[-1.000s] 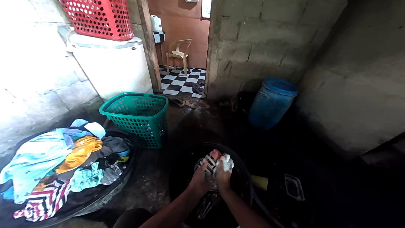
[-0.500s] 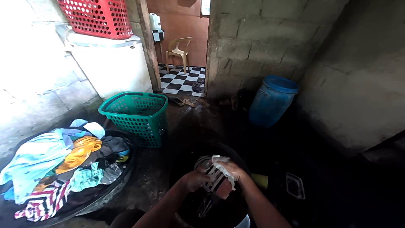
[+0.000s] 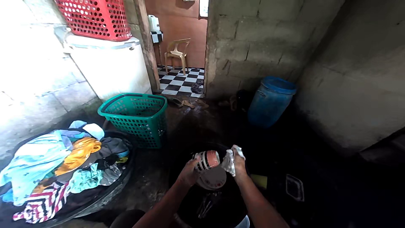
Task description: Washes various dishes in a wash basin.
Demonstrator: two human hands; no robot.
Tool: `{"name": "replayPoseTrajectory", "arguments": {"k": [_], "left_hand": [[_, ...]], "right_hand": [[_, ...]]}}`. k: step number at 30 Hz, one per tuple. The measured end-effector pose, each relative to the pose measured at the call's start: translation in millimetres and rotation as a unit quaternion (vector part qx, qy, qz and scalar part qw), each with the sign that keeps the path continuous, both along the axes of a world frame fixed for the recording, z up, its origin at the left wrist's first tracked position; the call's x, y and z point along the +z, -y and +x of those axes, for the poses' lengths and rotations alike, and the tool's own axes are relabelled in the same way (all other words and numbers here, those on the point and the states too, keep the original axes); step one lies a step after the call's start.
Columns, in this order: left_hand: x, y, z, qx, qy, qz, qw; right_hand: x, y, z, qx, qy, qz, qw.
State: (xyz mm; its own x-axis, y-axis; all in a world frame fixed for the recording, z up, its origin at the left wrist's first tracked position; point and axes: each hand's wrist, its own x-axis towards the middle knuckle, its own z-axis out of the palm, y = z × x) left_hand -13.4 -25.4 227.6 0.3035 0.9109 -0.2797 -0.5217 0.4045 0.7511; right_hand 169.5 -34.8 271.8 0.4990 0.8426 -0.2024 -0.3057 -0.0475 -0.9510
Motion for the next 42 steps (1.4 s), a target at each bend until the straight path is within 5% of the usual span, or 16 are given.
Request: {"name": "replayPoseTrajectory", "arguments": {"k": [5,7,12,15,18,20,22,24,28,32,33,35,38,40,42], "left_hand": [[7.2,11.5,9.5,0.000,-0.065,-0.016,0.998],[8.4,15.5,9.9,0.003,-0.070,-0.011,0.997],[16.7,22.8,12.3,-0.010,-0.078,0.010,0.997],[4.9,21.6,10.3,-0.037,-0.023,0.042,0.998],[-14.2,14.9,11.8,-0.096,0.059,0.090,0.990],[-15.0,15.6,12.9,-0.089,0.049,0.081,0.991],[-11.7,18.2,16.4,-0.063,0.021,0.041,0.997],[-10.9,24.1,18.4,-0.062,0.025,0.008,0.998],[-22.0,37.4,17.1,-0.157,-0.067,-0.021,0.985],[-11.1,38.9,31.3,-0.139,-0.279,0.014,0.950],[-11.4,38.5,30.8,-0.128,-0.289,0.036,0.948],[-14.6,36.9,24.8,-0.117,-0.247,0.055,0.960],[-25.5,32.9,10.5,-0.143,-0.077,0.047,0.986],[-30.9,27.6,9.5,-0.173,0.043,0.038,0.983],[-24.3,26.5,15.5,-0.174,0.112,0.040,0.978]], "right_hand": [[-1.9,20.8,-25.6,0.132,0.186,0.077,0.971],[-9.8,19.3,-30.3,0.104,0.209,0.059,0.971],[-18.7,7.2,-15.7,0.050,-0.016,-0.018,0.998],[-34.1,10.0,-1.4,0.184,-0.208,0.004,0.961],[-53.7,11.9,0.0,0.305,-0.275,0.036,0.911],[-58.3,13.2,-4.3,0.298,-0.266,0.038,0.916],[-51.6,13.4,-10.0,0.235,-0.161,0.009,0.958],[-35.9,13.1,-16.7,0.169,0.066,-0.063,0.981],[1.6,20.6,-26.8,0.206,0.446,-0.168,0.854],[34.8,26.2,-34.1,0.303,0.538,-0.228,0.753],[40.1,26.7,-30.2,0.326,0.515,-0.218,0.762],[39.9,27.9,-15.9,0.317,0.402,-0.151,0.846],[32.6,21.8,6.7,0.256,0.111,-0.024,0.960],[25.2,19.0,15.1,0.231,0.057,0.038,0.971],[16.4,25.6,8.9,0.228,0.161,0.063,0.958]]}}
